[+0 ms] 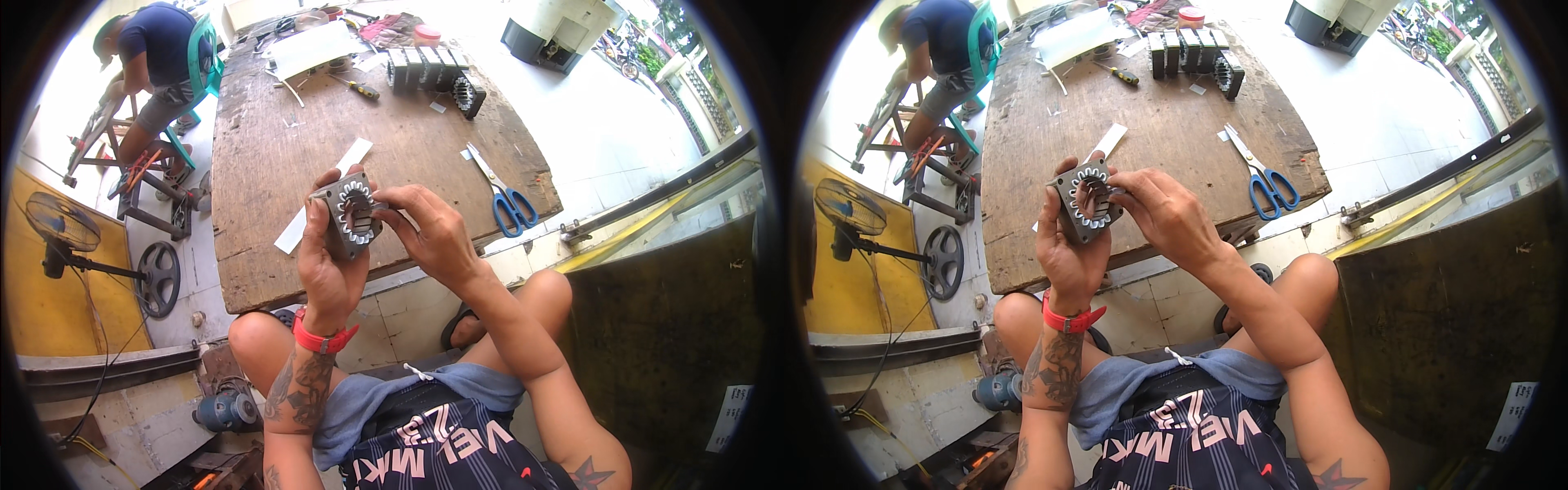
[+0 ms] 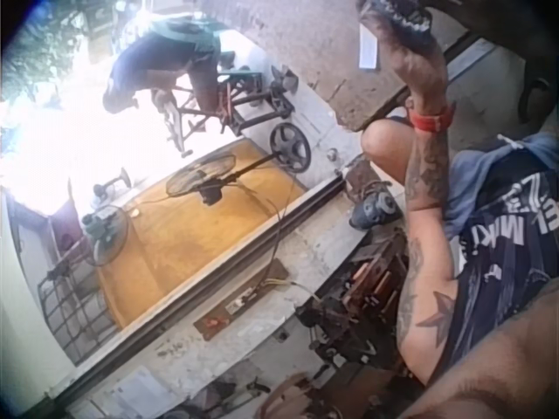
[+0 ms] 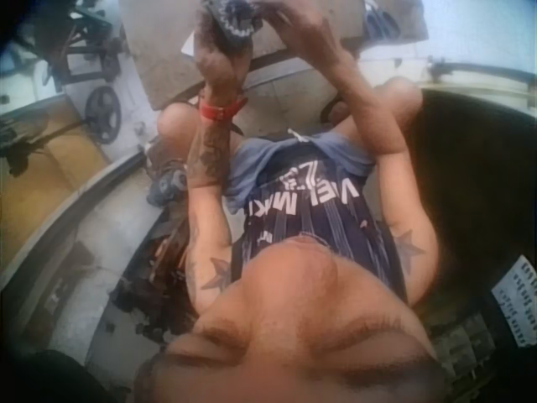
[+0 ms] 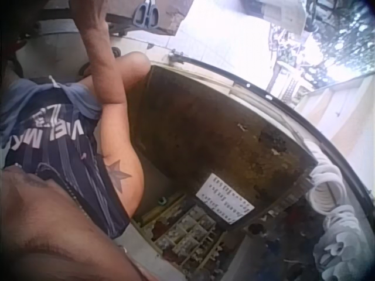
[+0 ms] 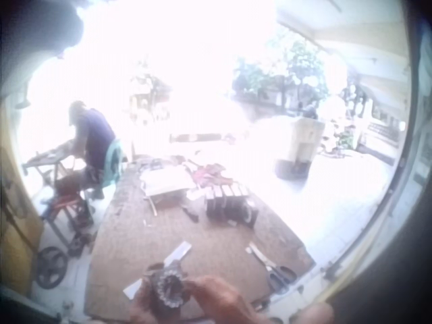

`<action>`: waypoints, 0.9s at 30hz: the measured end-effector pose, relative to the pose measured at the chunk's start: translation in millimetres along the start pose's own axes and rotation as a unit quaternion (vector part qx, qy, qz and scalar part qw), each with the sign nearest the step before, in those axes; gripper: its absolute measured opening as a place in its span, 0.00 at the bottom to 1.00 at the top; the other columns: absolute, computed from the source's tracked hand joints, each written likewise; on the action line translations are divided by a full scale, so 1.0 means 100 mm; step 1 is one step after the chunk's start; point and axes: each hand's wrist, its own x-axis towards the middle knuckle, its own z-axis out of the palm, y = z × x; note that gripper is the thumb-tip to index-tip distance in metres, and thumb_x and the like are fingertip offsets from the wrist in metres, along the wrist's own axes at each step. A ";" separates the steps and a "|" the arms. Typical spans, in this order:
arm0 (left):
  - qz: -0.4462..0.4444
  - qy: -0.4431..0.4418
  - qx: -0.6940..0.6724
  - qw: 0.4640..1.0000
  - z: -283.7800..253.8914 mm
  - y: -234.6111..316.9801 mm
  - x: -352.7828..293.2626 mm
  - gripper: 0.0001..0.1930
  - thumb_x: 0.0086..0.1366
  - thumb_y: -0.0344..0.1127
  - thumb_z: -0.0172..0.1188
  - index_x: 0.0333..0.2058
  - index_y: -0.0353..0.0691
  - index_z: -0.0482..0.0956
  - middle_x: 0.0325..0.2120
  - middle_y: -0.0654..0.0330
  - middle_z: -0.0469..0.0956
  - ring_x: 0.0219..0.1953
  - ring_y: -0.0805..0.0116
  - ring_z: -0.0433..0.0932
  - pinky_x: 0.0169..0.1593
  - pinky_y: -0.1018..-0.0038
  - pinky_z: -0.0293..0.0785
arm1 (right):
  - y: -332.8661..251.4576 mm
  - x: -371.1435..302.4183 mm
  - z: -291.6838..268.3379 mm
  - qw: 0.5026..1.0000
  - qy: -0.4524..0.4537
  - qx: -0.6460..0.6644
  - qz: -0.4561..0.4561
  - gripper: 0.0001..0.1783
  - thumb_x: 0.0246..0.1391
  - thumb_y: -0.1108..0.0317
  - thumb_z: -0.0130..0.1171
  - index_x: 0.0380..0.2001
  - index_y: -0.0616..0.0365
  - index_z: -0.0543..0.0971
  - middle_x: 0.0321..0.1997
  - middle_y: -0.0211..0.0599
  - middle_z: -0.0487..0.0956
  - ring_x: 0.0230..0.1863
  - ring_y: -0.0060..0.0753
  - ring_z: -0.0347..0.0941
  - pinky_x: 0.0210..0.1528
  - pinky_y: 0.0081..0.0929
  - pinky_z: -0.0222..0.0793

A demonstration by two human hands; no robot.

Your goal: The person cuts small rectangular pieces from a white strip using scissors and inserts them into the slots of a motor stator. The person repeats this process multiple times, placing the cut pieces into the stator slots.

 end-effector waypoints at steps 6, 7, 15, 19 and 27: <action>0.017 0.025 -0.005 1.000 -0.03 0.02 0.03 0.27 0.82 0.52 0.46 0.69 0.40 0.64 0.66 0.49 0.72 0.66 0.57 0.73 0.66 0.59 0.73 | -0.06 -0.06 0.04 0.999 0.039 0.011 0.000 0.18 0.62 0.66 0.70 0.54 0.56 0.81 0.47 0.45 0.83 0.48 0.50 0.82 0.49 0.41 0.80; 0.020 0.030 -0.005 0.999 -0.03 0.02 0.03 0.27 0.82 0.53 0.46 0.69 0.40 0.64 0.66 0.49 0.72 0.66 0.57 0.73 0.66 0.58 0.73 | -0.08 -0.07 0.06 1.000 0.011 0.012 0.010 0.18 0.64 0.64 0.69 0.54 0.56 0.82 0.47 0.45 0.82 0.49 0.50 0.81 0.50 0.41 0.79; -0.020 0.078 -0.085 0.993 -0.10 0.09 0.10 0.32 0.81 0.59 0.46 0.67 0.36 0.66 0.66 0.40 0.69 0.68 0.45 0.72 0.73 0.49 0.67 | 0.46 -0.04 -0.32 0.940 -0.067 -0.287 0.171 0.23 0.72 0.47 0.56 0.55 0.52 0.84 0.52 0.46 0.78 0.53 0.47 0.74 0.57 0.44 0.69; -0.046 0.096 -0.140 0.984 -0.13 0.12 0.12 0.33 0.80 0.62 0.45 0.65 0.36 0.69 0.65 0.40 0.71 0.67 0.45 0.72 0.73 0.47 0.66 | 0.81 -0.01 -0.46 0.839 -0.091 -0.469 0.261 0.26 0.73 0.45 0.53 0.55 0.53 0.85 0.54 0.47 0.77 0.54 0.46 0.70 0.61 0.43 0.65; -0.078 0.093 -0.164 0.979 -0.17 0.23 0.16 0.36 0.80 0.60 0.44 0.70 0.33 0.66 0.65 0.42 0.73 0.69 0.47 0.70 0.72 0.48 0.68 | 0.33 -0.37 -0.23 0.962 -0.155 -0.223 0.032 0.18 0.67 0.53 0.62 0.51 0.52 0.83 0.51 0.42 0.78 0.59 0.47 0.73 0.64 0.45 0.68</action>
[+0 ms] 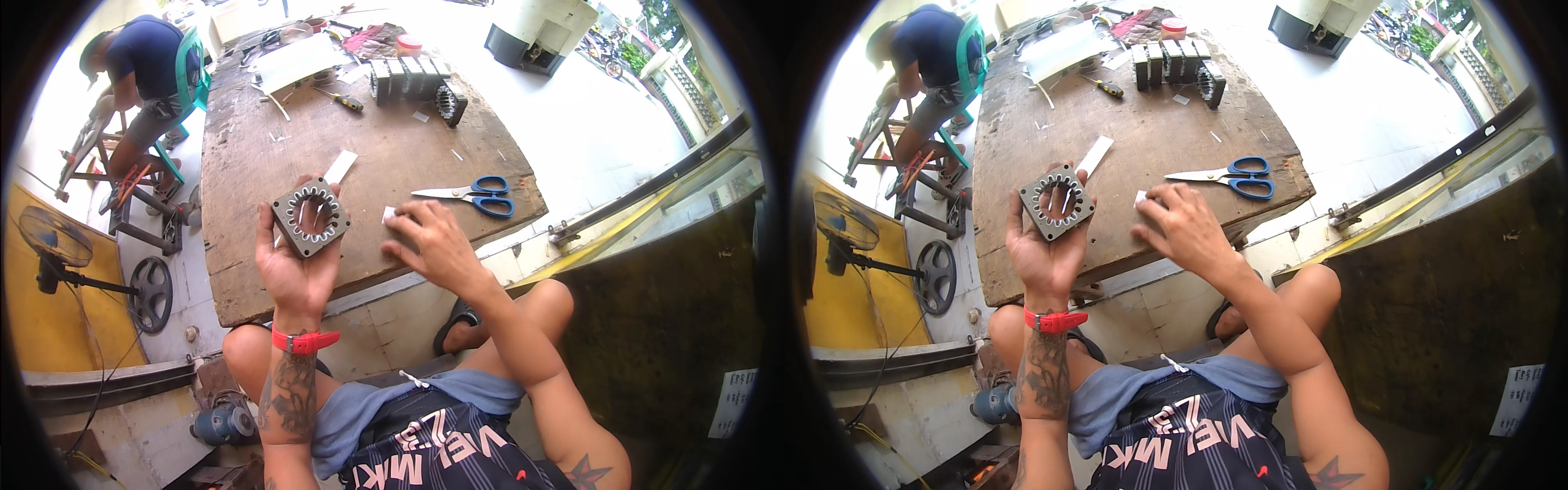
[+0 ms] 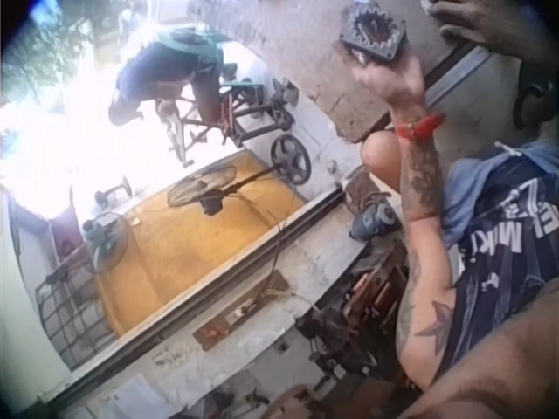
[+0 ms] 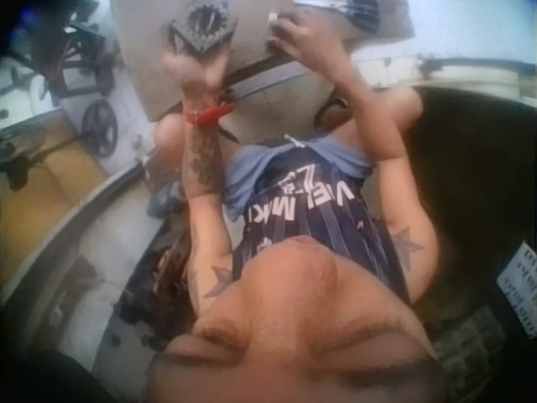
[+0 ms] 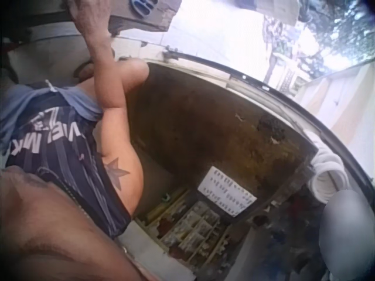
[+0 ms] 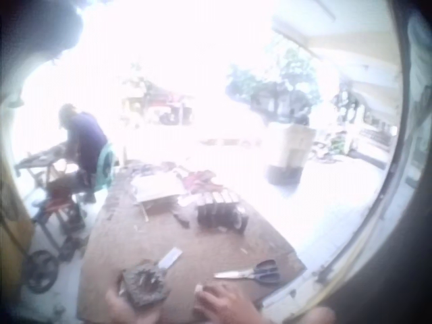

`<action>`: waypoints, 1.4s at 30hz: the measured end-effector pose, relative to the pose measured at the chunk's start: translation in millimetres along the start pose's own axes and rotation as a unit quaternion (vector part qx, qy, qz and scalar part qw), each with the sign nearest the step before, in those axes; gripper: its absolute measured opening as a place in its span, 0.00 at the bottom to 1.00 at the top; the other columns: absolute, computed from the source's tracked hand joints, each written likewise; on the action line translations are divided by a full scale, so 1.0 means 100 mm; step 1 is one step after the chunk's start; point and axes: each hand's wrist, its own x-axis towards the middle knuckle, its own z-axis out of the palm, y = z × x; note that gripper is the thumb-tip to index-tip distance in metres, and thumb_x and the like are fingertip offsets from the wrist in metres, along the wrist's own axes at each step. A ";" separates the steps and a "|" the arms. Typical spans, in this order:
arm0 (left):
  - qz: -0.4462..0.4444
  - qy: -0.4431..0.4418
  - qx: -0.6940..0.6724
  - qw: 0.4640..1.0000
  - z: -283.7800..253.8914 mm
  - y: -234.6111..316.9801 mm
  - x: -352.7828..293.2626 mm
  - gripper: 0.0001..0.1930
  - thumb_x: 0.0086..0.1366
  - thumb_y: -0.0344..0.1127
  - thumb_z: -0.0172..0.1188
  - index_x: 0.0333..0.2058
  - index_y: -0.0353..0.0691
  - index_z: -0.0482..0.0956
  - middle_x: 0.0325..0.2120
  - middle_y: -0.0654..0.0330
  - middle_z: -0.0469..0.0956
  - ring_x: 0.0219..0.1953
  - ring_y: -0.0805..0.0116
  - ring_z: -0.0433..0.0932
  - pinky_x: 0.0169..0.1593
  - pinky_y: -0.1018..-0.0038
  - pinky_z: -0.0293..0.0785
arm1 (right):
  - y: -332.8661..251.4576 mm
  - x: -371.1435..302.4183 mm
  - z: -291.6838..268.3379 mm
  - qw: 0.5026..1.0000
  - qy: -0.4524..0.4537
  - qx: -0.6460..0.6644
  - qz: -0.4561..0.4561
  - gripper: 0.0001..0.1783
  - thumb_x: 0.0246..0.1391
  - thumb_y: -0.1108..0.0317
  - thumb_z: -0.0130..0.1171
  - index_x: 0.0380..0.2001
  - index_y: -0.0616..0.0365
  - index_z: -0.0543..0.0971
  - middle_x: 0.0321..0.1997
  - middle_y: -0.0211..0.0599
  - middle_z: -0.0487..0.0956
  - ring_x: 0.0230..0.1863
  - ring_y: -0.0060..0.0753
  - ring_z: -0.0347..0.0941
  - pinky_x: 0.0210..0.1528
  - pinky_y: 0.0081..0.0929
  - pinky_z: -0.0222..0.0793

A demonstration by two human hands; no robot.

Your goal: The person cuts small rectangular pieces from a white strip using scissors and inserts them into the slots of a motor stator. The person repeats this process multiple times, placing the cut pieces into the stator slots.

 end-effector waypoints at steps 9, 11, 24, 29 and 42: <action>0.020 -0.012 0.059 0.998 0.05 -0.02 -0.02 0.38 0.78 0.58 0.47 0.70 0.29 0.65 0.63 0.40 0.73 0.68 0.49 0.72 0.73 0.56 0.67 | -0.27 -0.11 -0.17 0.994 0.000 0.095 -0.063 0.12 0.59 0.72 0.66 0.47 0.54 0.81 0.43 0.38 0.80 0.52 0.45 0.79 0.57 0.42 0.74; 0.032 -0.010 0.086 0.996 0.03 -0.08 -0.03 0.37 0.78 0.57 0.47 0.70 0.29 0.65 0.63 0.41 0.74 0.67 0.51 0.72 0.73 0.59 0.67 | -0.30 -0.05 -0.18 0.981 0.037 0.188 0.024 0.11 0.60 0.74 0.68 0.46 0.56 0.83 0.42 0.39 0.81 0.49 0.40 0.80 0.52 0.39 0.76; 0.057 -0.045 0.166 0.983 0.06 -0.30 -0.14 0.33 0.78 0.50 0.46 0.70 0.30 0.64 0.61 0.45 0.76 0.64 0.59 0.76 0.70 0.63 0.69 | -0.35 0.26 -0.11 0.969 0.167 0.181 -0.036 0.15 0.53 0.75 0.74 0.45 0.58 0.83 0.41 0.41 0.81 0.41 0.44 0.80 0.46 0.38 0.78; 0.069 -0.051 0.177 0.980 0.10 -0.32 -0.17 0.32 0.78 0.48 0.47 0.70 0.31 0.64 0.59 0.49 0.78 0.61 0.64 0.78 0.67 0.65 0.72 | -0.36 0.26 -0.04 0.970 0.155 0.181 -0.040 0.14 0.56 0.73 0.71 0.45 0.57 0.82 0.43 0.41 0.80 0.44 0.46 0.80 0.46 0.39 0.78; 0.089 -0.031 0.213 0.973 0.07 -0.32 -0.15 0.35 0.79 0.53 0.43 0.71 0.29 0.63 0.64 0.43 0.74 0.66 0.56 0.75 0.71 0.62 0.70 | -0.37 0.22 -0.12 0.981 0.112 0.149 -0.060 0.24 0.55 0.82 0.66 0.55 0.52 0.84 0.47 0.43 0.79 0.46 0.48 0.81 0.47 0.40 0.80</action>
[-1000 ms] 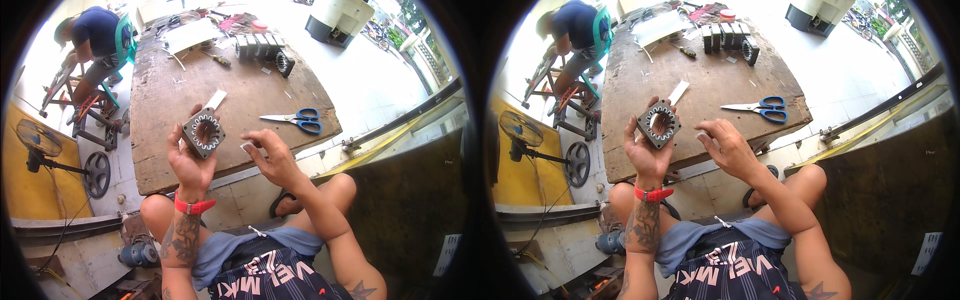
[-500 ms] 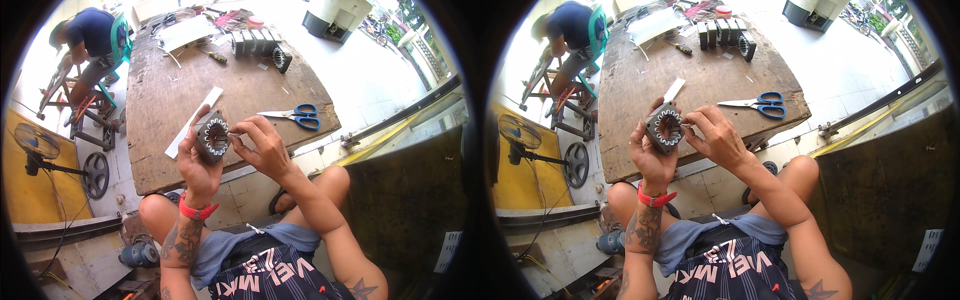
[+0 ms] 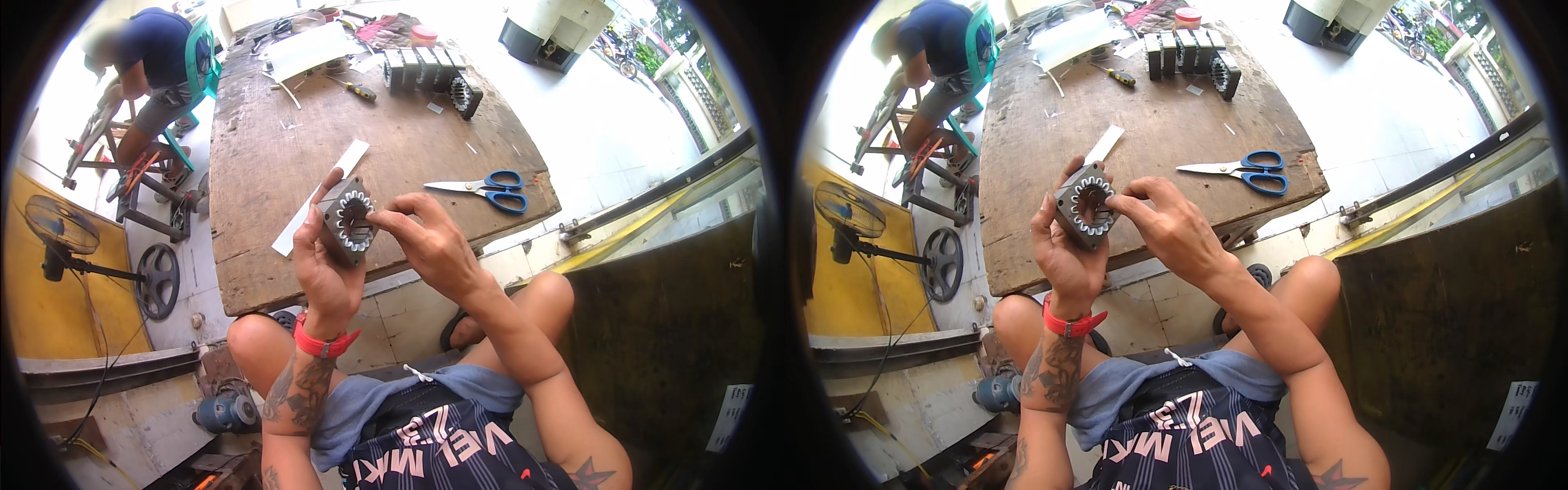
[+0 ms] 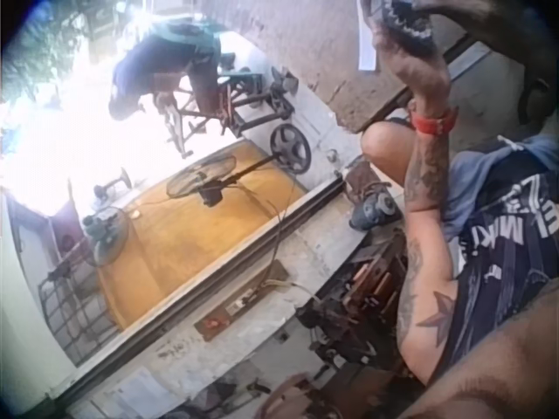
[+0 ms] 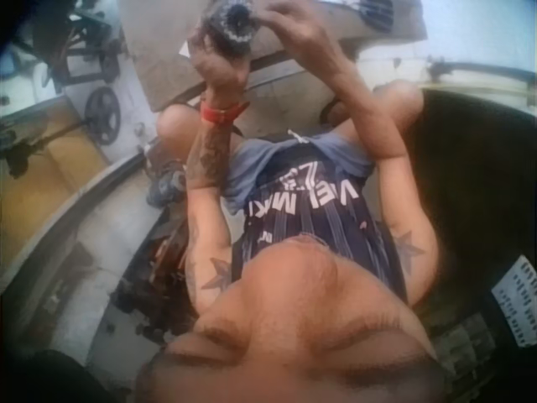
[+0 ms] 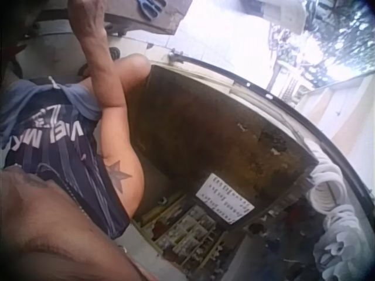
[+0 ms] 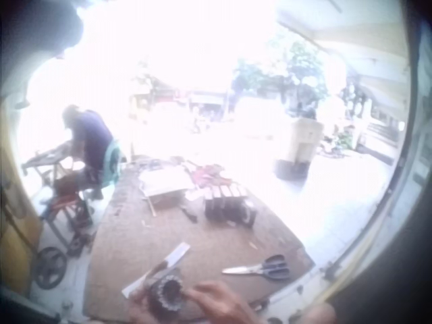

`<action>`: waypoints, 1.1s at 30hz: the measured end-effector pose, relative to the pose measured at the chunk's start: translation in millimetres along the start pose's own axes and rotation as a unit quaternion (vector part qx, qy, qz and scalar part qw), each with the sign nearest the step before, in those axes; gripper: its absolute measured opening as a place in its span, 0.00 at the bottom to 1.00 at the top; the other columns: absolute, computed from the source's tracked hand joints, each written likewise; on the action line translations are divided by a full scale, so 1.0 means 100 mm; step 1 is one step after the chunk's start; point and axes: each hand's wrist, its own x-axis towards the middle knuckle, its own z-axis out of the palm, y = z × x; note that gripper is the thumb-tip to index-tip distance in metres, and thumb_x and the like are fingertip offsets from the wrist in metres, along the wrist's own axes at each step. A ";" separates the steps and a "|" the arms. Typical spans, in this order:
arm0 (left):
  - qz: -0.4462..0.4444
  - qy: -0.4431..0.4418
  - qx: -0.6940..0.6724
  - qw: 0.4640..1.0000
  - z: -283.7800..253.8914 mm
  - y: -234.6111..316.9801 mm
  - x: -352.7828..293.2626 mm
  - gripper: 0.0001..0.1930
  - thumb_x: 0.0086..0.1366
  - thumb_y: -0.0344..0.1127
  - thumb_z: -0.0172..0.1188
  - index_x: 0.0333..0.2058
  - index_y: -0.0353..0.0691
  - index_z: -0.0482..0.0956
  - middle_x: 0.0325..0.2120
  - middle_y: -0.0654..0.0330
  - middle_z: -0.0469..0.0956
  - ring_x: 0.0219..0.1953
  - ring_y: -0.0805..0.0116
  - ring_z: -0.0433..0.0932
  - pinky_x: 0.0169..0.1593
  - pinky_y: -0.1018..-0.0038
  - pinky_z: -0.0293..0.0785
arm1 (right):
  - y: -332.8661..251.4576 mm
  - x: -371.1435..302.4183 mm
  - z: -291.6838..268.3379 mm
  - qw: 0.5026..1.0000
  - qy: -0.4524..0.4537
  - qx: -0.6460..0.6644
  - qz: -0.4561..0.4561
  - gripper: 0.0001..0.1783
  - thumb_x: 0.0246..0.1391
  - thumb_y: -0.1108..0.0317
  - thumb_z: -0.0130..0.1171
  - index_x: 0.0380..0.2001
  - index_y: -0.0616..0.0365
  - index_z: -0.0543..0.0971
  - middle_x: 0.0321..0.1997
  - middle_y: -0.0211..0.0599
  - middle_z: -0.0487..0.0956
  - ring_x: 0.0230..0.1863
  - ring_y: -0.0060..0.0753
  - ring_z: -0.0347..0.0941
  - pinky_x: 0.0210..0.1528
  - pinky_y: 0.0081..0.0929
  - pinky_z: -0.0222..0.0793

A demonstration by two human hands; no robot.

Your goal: The person cuts small rectangular pieces from a white strip using scissors and inserts them into the slots of a motor stator. The person repeats this process multiple times, placing the cut pieces into the stator slots.

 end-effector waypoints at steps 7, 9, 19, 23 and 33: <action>-0.002 -0.009 -0.022 1.000 0.03 0.00 -0.01 0.32 0.80 0.51 0.44 0.70 0.31 0.65 0.58 0.49 0.78 0.61 0.63 0.77 0.67 0.64 0.71 | 0.01 0.03 0.11 0.997 0.057 0.056 0.021 0.20 0.57 0.79 0.69 0.53 0.56 0.83 0.44 0.43 0.84 0.44 0.46 0.83 0.44 0.38 0.81; -0.006 -0.006 -0.025 1.000 0.02 0.00 0.00 0.32 0.80 0.51 0.44 0.70 0.32 0.65 0.58 0.49 0.79 0.61 0.63 0.77 0.67 0.65 0.71 | 0.01 0.02 0.12 0.997 0.061 0.050 0.022 0.17 0.60 0.75 0.69 0.52 0.54 0.82 0.44 0.41 0.84 0.45 0.46 0.83 0.43 0.40 0.81; 0.008 0.021 -0.040 0.999 0.00 0.03 0.01 0.32 0.79 0.51 0.44 0.70 0.32 0.65 0.59 0.49 0.78 0.62 0.63 0.77 0.67 0.64 0.72 | -0.07 -0.08 0.21 0.995 0.069 0.062 0.043 0.20 0.61 0.68 0.70 0.56 0.57 0.81 0.51 0.46 0.83 0.48 0.50 0.83 0.46 0.39 0.82; -0.002 0.004 -0.032 0.999 -0.01 0.06 0.02 0.33 0.79 0.52 0.43 0.70 0.31 0.65 0.61 0.47 0.77 0.63 0.61 0.77 0.67 0.63 0.72 | -0.11 -0.11 0.20 0.994 0.034 0.082 0.065 0.21 0.63 0.67 0.69 0.58 0.57 0.80 0.53 0.46 0.82 0.49 0.52 0.82 0.50 0.40 0.81; -0.016 -0.046 0.039 0.998 -0.11 0.09 0.09 0.36 0.80 0.57 0.49 0.72 0.32 0.63 0.59 0.46 0.77 0.62 0.60 0.77 0.67 0.64 0.73 | -0.03 -0.05 0.05 0.966 0.028 0.196 0.168 0.14 0.65 0.66 0.68 0.51 0.57 0.83 0.47 0.43 0.86 0.50 0.43 0.84 0.52 0.36 0.78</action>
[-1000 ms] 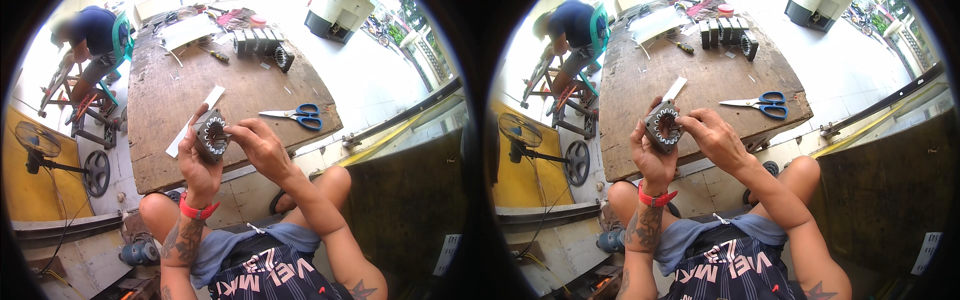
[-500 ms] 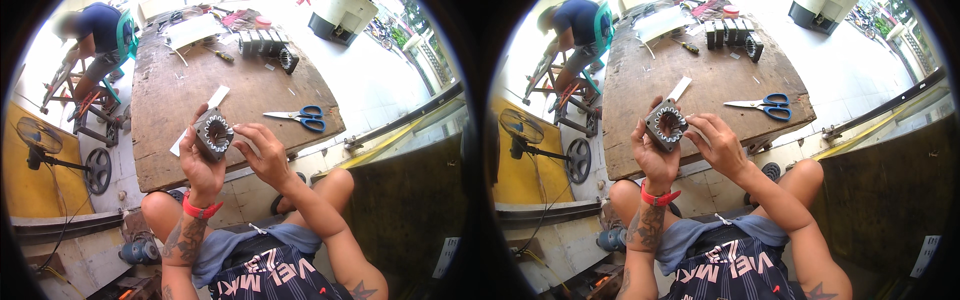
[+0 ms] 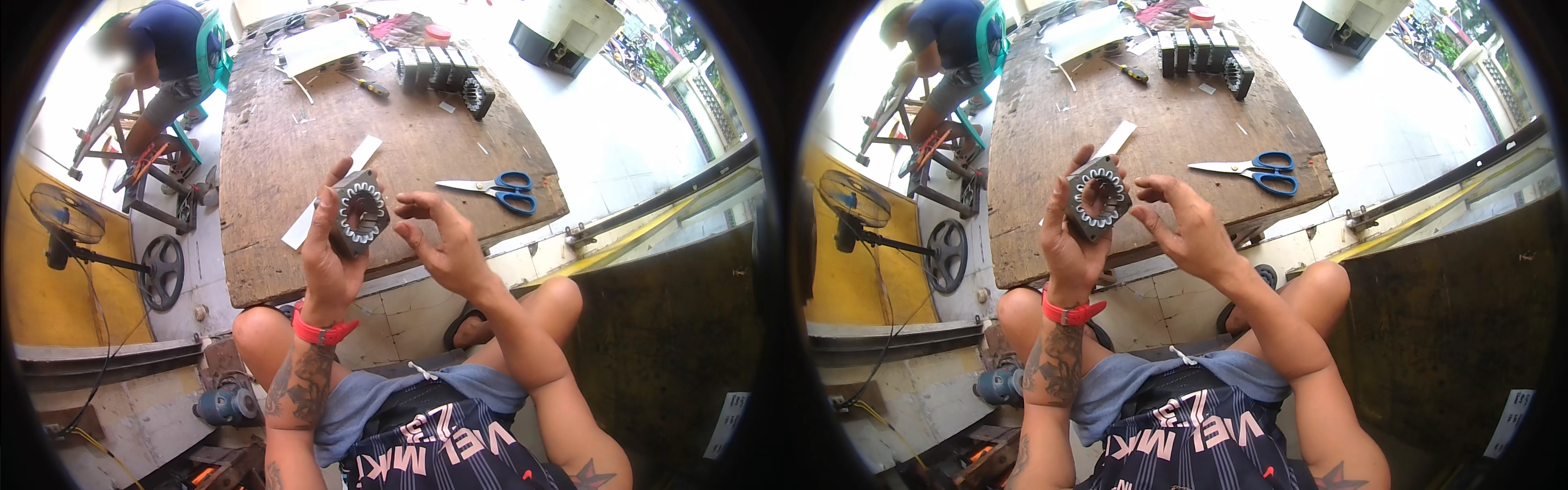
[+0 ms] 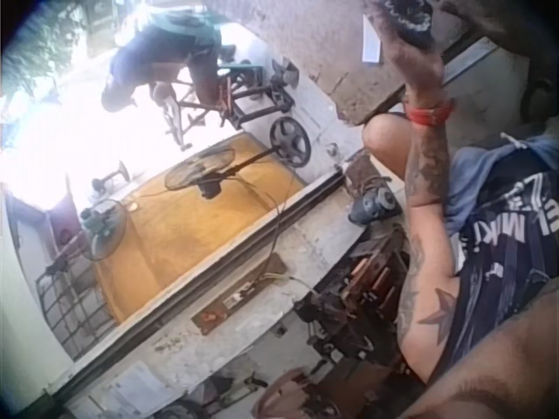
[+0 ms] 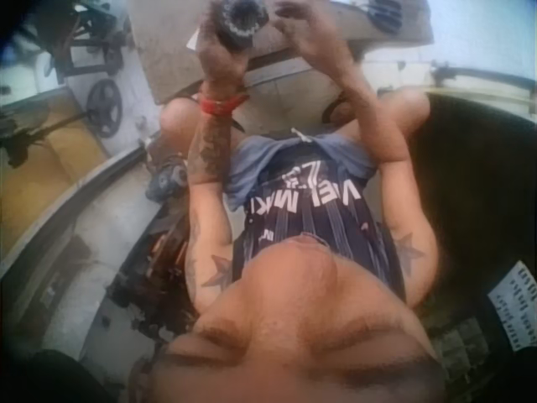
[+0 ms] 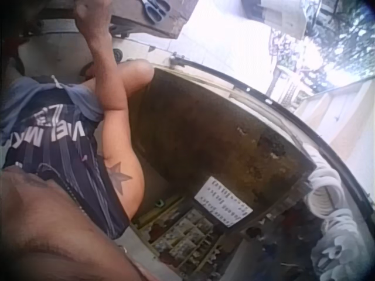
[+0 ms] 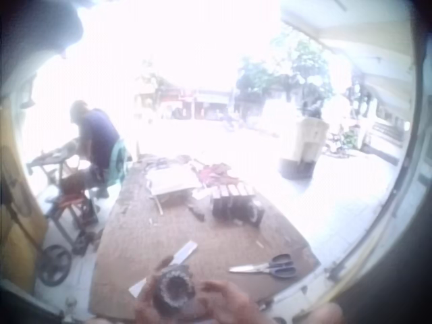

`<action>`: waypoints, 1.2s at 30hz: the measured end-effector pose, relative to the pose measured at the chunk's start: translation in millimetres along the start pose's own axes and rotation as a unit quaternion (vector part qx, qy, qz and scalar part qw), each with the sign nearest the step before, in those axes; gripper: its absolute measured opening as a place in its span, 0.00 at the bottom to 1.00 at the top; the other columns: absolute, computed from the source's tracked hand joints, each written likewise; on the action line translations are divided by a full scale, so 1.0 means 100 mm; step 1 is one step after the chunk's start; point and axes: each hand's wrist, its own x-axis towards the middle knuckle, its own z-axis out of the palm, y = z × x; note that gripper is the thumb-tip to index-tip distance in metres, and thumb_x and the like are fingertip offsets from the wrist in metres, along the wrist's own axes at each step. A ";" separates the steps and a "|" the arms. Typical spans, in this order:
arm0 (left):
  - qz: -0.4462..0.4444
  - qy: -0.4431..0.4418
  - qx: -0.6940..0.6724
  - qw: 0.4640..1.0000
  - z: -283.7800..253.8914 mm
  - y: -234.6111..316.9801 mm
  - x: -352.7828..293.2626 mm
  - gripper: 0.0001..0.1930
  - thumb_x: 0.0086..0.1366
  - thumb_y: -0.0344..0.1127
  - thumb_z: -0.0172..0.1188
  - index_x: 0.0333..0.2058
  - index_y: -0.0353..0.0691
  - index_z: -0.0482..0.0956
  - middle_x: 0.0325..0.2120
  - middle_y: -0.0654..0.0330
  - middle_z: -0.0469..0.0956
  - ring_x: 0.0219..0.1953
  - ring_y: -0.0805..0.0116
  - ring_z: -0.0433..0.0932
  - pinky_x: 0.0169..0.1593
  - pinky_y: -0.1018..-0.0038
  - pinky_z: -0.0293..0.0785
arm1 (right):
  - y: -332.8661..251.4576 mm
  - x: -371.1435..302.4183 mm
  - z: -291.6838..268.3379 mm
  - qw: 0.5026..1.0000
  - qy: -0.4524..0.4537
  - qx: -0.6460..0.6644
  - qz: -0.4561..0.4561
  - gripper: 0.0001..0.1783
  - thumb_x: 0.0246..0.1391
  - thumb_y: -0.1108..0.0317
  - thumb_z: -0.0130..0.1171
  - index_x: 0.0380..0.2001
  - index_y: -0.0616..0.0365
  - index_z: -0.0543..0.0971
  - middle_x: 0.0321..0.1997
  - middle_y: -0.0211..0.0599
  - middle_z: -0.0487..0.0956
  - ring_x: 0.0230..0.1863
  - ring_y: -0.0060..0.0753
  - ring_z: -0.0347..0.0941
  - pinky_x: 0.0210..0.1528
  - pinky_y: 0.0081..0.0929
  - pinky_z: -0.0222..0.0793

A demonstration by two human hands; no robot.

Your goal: The person cuts small rectangular pieces from a white strip using scissors and inserts them into the slots of a motor stator. The person repeats this process multiple times, placing the cut pieces into the stator slots.

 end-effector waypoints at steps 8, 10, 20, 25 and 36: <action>0.050 -0.074 0.422 0.902 -0.50 0.73 0.61 0.36 0.72 0.45 0.69 0.72 0.39 0.65 0.56 0.53 0.77 0.54 0.68 0.78 0.60 0.72 0.76 | 0.24 0.11 -1.17 0.866 -0.023 -0.476 0.151 0.13 0.69 0.61 0.60 0.51 0.54 0.84 0.51 0.47 0.80 0.57 0.48 0.77 0.61 0.43 0.74; 0.072 -0.116 0.494 0.858 -0.62 0.81 0.90 0.39 0.68 0.44 0.73 0.72 0.39 0.65 0.59 0.52 0.76 0.56 0.66 0.79 0.61 0.72 0.76 | 0.29 0.07 -1.30 0.865 -0.047 -0.462 0.187 0.15 0.70 0.61 0.58 0.54 0.53 0.83 0.53 0.46 0.80 0.59 0.51 0.76 0.63 0.46 0.73; 0.076 -0.088 0.526 0.842 -0.96 0.81 0.94 0.39 0.66 0.43 0.75 0.70 0.36 0.67 0.64 0.48 0.73 0.63 0.59 0.77 0.66 0.66 0.73 | 0.38 -0.01 -1.42 0.900 -0.089 -0.406 0.131 0.17 0.69 0.70 0.56 0.59 0.56 0.79 0.61 0.47 0.78 0.63 0.54 0.74 0.66 0.44 0.69; 0.100 0.082 0.742 0.657 -0.66 0.79 0.20 0.26 0.66 0.43 0.73 0.57 0.34 0.77 0.49 0.48 0.82 0.54 0.54 0.81 0.56 0.60 0.76 | 0.46 0.02 -1.45 0.900 -0.109 -0.394 0.150 0.19 0.68 0.73 0.53 0.60 0.57 0.78 0.61 0.49 0.78 0.61 0.55 0.75 0.65 0.44 0.70; -0.045 0.105 0.440 0.891 -0.44 0.47 -0.06 0.17 0.72 0.36 0.67 0.53 0.35 0.76 0.43 0.55 0.85 0.38 0.60 0.86 0.41 0.66 0.80 | 0.30 0.07 -1.56 0.841 -0.139 -0.473 0.223 0.28 0.58 0.71 0.63 0.64 0.52 0.77 0.56 0.48 0.83 0.58 0.54 0.78 0.62 0.46 0.70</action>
